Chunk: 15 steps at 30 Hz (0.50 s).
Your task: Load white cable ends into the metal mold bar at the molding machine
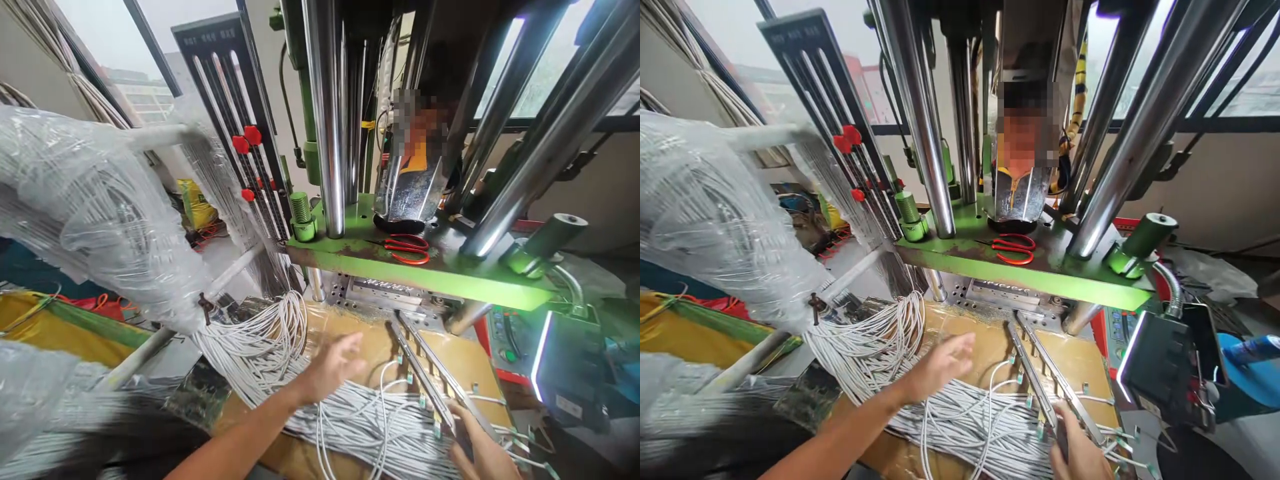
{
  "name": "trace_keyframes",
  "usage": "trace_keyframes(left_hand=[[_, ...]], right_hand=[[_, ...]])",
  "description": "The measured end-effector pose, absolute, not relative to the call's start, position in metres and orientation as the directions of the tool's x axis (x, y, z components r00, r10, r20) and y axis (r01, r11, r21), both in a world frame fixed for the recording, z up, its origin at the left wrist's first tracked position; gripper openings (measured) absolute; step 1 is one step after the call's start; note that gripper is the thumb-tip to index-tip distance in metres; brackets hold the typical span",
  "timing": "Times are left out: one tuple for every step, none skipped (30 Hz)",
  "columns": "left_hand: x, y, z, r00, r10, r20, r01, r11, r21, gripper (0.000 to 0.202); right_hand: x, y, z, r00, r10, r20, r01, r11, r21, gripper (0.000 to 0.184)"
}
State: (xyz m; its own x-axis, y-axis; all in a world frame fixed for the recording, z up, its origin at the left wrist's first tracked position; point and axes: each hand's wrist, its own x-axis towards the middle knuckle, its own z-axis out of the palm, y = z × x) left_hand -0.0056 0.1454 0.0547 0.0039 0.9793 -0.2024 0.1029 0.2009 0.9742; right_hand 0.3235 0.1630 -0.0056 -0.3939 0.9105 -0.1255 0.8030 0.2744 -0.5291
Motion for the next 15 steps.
trace_keyframes(left_hand=[[0.007, 0.145, 0.051, 0.031, 0.979, -0.200, 0.195, 0.190, 0.962, 0.061], [0.016, 0.147, 0.047, 0.032, 0.983, -0.183, 0.267, 0.168, 0.949, 0.065], [0.023, 0.152, 0.043, 0.031, 0.987, -0.160, 0.316, 0.142, 0.938, 0.069], [0.027, 0.159, 0.039, 0.029, 0.989, -0.143, 0.343, 0.124, 0.931, 0.074], [0.029, 0.167, 0.035, 0.030, 0.991, -0.132, 0.354, 0.113, 0.928, 0.083], [0.029, 0.176, 0.032, 0.037, 0.991, -0.127, 0.354, 0.106, 0.929, 0.092], [0.027, 0.184, 0.029, 0.052, 0.991, -0.121, 0.347, 0.096, 0.933, 0.101], [0.024, 0.190, 0.026, 0.073, 0.991, -0.109, 0.338, 0.078, 0.938, 0.108], [0.020, 0.195, 0.025, 0.090, 0.992, -0.085, 0.334, 0.050, 0.941, 0.111], [0.015, 0.199, 0.024, 0.101, 0.993, -0.054, 0.341, 0.016, 0.940, 0.109], [0.011, 0.201, 0.025, 0.105, 0.994, -0.016, 0.359, -0.023, 0.933, 0.104], [0.006, 0.203, 0.026, 0.090, 0.996, 0.028, 0.386, -0.060, 0.920, 0.098], [0.002, 0.205, 0.029, 0.060, 0.995, 0.075, 0.422, -0.093, 0.902, 0.090], [-0.001, 0.208, 0.032, 0.019, 0.992, 0.128, 0.462, -0.122, 0.879, 0.082], [-0.005, 0.212, 0.035, -0.026, 0.982, 0.186, 0.503, -0.148, 0.852, 0.076]], right_hand=[[0.323, 0.166, -0.003, -0.417, 0.902, -0.114, 0.766, 0.281, -0.578, 0.056], [0.323, 0.168, -0.001, -0.434, 0.895, -0.101, 0.729, 0.284, -0.623, 0.060], [0.322, 0.172, 0.001, -0.440, 0.893, -0.091, 0.700, 0.277, -0.658, 0.063], [0.320, 0.175, 0.004, -0.436, 0.895, -0.093, 0.683, 0.262, -0.682, 0.064], [0.319, 0.179, 0.006, -0.431, 0.896, -0.103, 0.676, 0.245, -0.695, 0.064], [0.318, 0.183, 0.009, -0.438, 0.892, -0.115, 0.670, 0.238, -0.703, 0.063], [0.318, 0.187, 0.012, -0.456, 0.881, -0.126, 0.662, 0.241, -0.710, 0.062], [0.317, 0.193, 0.016, -0.477, 0.869, -0.133, 0.652, 0.248, -0.717, 0.061], [0.315, 0.198, 0.020, -0.503, 0.853, -0.140, 0.637, 0.256, -0.727, 0.062], [0.313, 0.205, 0.024, -0.530, 0.836, -0.143, 0.614, 0.262, -0.745, 0.063], [0.311, 0.213, 0.029, -0.557, 0.817, -0.148, 0.585, 0.259, -0.768, 0.063], [0.308, 0.221, 0.033, -0.578, 0.802, -0.150, 0.557, 0.253, -0.791, 0.062], [0.303, 0.231, 0.037, -0.595, 0.789, -0.151, 0.536, 0.250, -0.807, 0.061], [0.298, 0.242, 0.040, -0.608, 0.780, -0.149, 0.527, 0.255, -0.811, 0.060], [0.293, 0.254, 0.043, -0.607, 0.783, -0.138, 0.533, 0.272, -0.801, 0.059]])
